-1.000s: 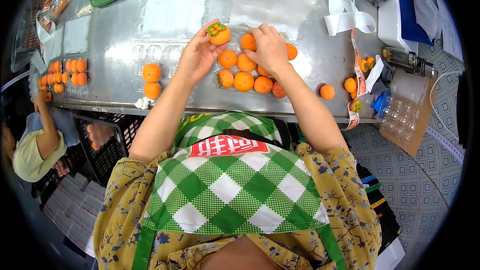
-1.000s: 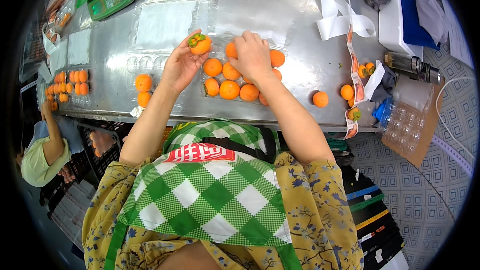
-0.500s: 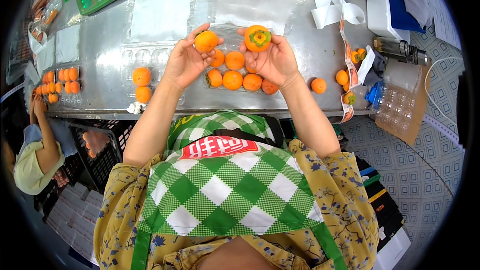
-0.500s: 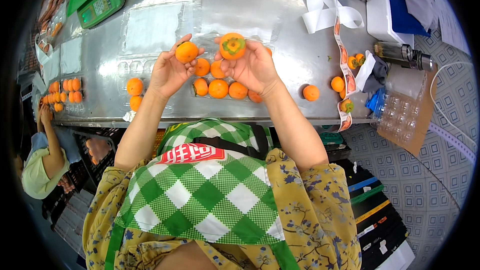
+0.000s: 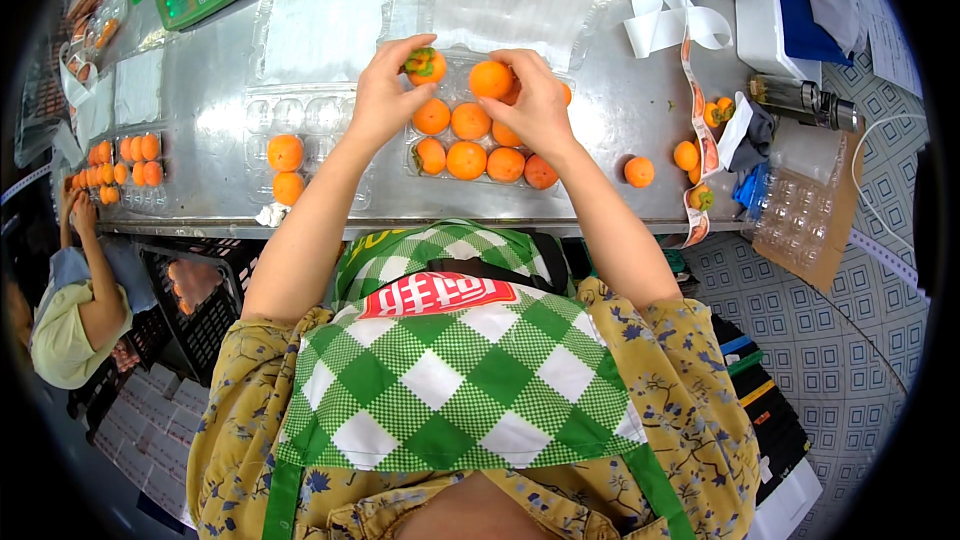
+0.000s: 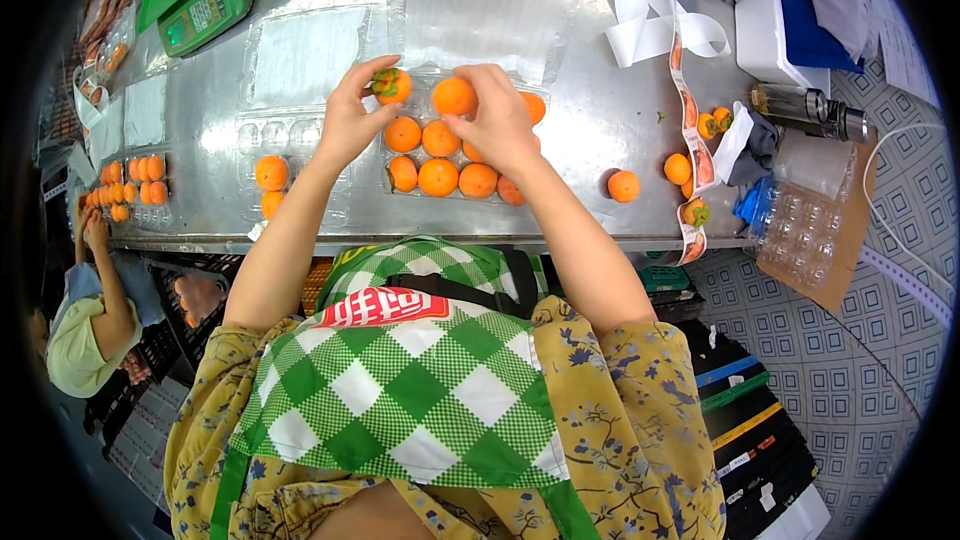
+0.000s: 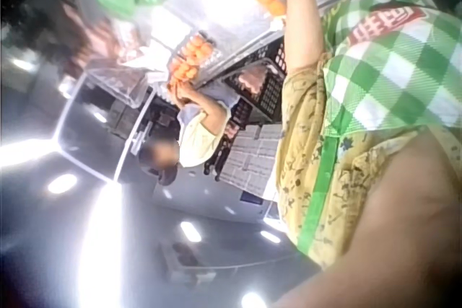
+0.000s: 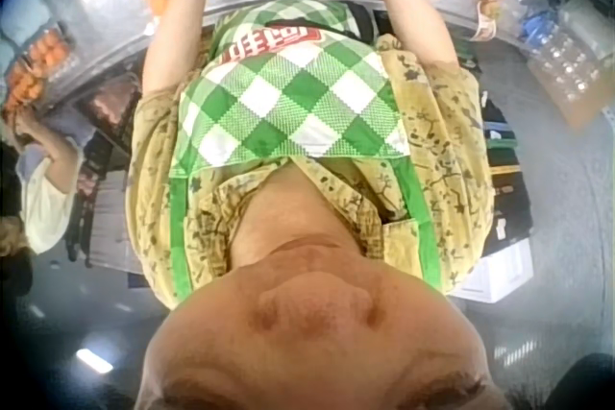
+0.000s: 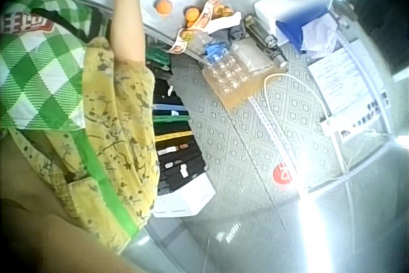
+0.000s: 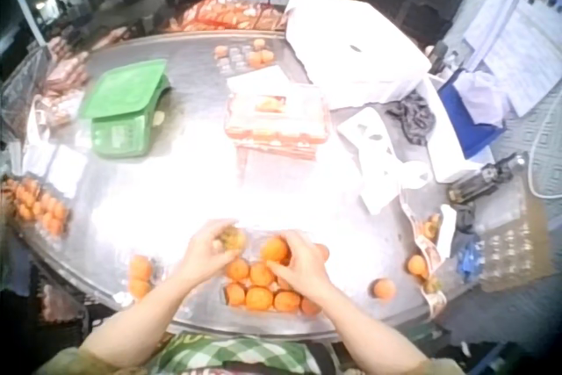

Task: The person arranges persimmons into clear plastic trays on a metal table. They then seal the trays with a plastic lid and apply a label to the package. The person repeats this process for multiple trays.

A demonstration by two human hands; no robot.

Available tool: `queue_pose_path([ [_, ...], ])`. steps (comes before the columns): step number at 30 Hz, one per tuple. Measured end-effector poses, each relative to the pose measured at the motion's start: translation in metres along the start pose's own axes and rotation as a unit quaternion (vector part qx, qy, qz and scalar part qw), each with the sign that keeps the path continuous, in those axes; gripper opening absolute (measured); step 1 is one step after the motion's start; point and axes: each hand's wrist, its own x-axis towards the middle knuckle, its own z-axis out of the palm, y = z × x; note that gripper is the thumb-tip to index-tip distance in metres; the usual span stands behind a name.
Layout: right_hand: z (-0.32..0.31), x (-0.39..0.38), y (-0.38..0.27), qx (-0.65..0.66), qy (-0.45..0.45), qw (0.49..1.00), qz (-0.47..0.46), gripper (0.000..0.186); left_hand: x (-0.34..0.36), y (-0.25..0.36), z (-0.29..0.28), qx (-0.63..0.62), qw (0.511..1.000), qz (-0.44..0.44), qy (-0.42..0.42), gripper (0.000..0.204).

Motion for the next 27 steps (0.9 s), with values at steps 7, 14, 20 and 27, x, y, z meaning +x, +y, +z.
queue_pose_path([
  [7,0.012,0.014,0.011,-0.191,-0.014,0.980,-0.059,0.045,0.008,0.003,0.011,0.188,0.980,0.043,-0.041,0.048],
  [14,0.013,0.012,-0.004,-0.038,0.022,0.998,-0.042,0.045,0.001,-0.001,0.016,0.169,0.983,0.049,-0.055,0.042],
  [20,0.007,0.000,-0.021,-0.023,0.068,0.994,-0.082,0.045,-0.008,0.025,0.011,-0.124,0.988,-0.068,-0.058,0.041],
  [27,-0.013,-0.010,-0.049,0.129,0.044,0.990,-0.034,0.046,-0.025,0.047,0.014,-0.470,0.870,-0.138,-0.058,0.045],
])
